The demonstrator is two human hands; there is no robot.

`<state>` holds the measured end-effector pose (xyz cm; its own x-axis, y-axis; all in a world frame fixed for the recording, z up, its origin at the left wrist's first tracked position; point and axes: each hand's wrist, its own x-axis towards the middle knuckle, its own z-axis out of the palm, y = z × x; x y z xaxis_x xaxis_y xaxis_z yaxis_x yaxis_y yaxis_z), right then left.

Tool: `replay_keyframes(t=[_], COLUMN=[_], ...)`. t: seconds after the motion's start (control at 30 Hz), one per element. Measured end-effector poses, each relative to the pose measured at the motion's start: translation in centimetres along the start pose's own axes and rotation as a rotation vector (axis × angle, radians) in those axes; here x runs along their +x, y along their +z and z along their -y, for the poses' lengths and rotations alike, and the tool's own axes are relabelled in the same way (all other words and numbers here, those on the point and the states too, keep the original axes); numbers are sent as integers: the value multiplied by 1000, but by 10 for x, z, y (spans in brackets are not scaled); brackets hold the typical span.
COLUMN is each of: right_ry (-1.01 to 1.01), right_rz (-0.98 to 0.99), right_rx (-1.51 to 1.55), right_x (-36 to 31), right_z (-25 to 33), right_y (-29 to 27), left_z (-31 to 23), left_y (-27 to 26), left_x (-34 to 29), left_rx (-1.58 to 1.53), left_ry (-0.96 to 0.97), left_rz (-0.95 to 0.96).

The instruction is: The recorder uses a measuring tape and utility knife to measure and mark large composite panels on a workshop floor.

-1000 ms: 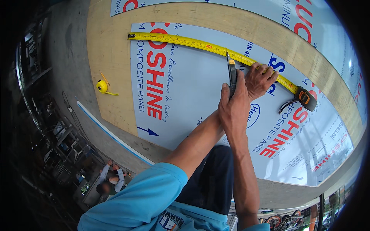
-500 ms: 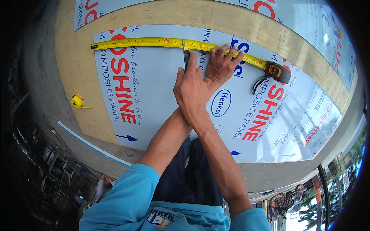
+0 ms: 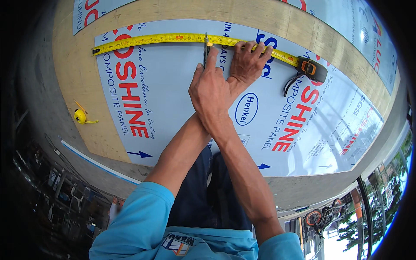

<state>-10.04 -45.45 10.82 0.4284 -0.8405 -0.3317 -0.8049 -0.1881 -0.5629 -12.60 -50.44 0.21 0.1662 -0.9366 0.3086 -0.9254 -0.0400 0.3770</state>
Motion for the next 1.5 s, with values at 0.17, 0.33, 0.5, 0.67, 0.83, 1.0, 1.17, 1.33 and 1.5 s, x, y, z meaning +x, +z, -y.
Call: replay_keyframes(t=[0.17,0.33,0.5,0.67,0.83,1.0,1.17,1.33,1.5], right_ry=[13,17,39,20,9,6,76,150,178], right_rz=[27,39,47,40,25,27,55,101,182], right_rx=[7,9,26,19,23,36,44,39,-30], right_x=[1,5,6,6,6,7,7,7,13], right_z=[1,1,2,3,1,4,4,9,19], right_y=[1,3,2,2,2,1,0,-1,-7], left_z=[0,0,1,1,-1,0,-2,3,-2], left_y=[-1,0,0,0,-1,1,1,0,1], left_x=[0,1,2,0,1,1,0,2,4], left_rx=[6,12,25,-6,2,-7,-10,12,-42], left_ry=[-3,16,33,-10,-9,-13,-17,10,-14], left_rz=[1,-26,-63,-12,6,-10,5,-41,-36])
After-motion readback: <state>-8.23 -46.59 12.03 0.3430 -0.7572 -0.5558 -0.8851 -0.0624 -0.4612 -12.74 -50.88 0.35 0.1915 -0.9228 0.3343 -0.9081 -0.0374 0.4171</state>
